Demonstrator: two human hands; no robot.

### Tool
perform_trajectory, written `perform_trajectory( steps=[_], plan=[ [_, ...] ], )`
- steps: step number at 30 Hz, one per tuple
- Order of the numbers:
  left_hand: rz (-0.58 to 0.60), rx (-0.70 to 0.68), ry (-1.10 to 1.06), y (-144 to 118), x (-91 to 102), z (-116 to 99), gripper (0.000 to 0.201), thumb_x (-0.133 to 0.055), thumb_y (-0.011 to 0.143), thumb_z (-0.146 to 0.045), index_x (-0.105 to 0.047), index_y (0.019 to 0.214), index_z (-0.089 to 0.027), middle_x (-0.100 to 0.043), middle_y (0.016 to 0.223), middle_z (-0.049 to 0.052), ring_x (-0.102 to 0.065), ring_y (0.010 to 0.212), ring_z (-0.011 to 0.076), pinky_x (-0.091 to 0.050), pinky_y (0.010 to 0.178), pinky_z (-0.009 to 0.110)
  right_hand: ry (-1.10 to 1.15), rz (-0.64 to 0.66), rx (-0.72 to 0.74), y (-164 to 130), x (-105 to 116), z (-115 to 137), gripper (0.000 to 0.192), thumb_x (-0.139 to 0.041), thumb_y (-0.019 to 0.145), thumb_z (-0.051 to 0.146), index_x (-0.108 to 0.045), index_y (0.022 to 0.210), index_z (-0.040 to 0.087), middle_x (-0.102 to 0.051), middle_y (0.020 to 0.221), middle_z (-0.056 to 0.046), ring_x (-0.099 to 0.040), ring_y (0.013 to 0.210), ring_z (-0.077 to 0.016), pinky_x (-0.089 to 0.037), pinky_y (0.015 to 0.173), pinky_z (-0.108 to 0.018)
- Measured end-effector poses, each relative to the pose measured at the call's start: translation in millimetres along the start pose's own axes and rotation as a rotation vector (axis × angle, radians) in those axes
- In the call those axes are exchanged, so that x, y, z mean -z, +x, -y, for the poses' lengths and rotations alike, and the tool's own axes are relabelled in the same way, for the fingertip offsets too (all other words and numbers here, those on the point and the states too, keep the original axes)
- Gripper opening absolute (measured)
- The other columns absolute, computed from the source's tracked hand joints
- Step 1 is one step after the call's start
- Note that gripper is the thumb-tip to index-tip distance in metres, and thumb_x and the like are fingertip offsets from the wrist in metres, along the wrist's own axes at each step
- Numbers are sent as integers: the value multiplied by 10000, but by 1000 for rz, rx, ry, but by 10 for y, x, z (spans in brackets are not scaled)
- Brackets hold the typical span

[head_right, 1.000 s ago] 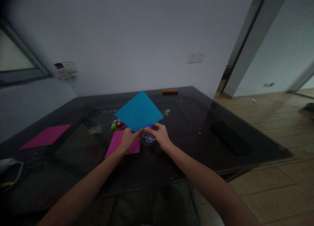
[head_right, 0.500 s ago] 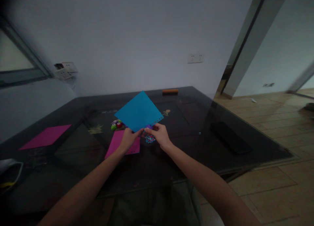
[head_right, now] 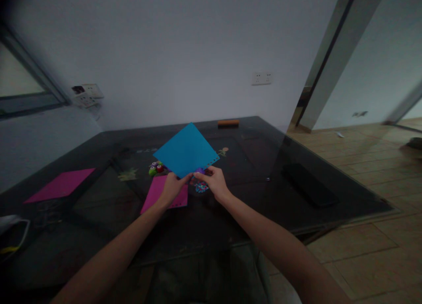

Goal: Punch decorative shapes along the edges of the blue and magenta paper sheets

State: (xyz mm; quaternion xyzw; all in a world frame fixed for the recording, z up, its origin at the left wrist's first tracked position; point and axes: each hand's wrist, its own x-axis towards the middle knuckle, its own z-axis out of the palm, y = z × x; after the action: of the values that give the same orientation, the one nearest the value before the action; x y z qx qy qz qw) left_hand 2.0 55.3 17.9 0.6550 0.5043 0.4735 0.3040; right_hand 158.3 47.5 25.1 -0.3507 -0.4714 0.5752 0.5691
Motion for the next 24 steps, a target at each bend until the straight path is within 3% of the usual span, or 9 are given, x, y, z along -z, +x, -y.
perform_trajectory(
  steps=[24],
  plan=[
    [-4,17,-27,-11,-18,-8,254,-616,719,-389,-662,640,-152,-708,660,51,-634,596,193,-462,572,265,-1,-13,6,-7,-15,20,306,-796,514,379,-652,695,178,-680,669,-29,-626,613,-197,-502,654,-347]
  ],
)
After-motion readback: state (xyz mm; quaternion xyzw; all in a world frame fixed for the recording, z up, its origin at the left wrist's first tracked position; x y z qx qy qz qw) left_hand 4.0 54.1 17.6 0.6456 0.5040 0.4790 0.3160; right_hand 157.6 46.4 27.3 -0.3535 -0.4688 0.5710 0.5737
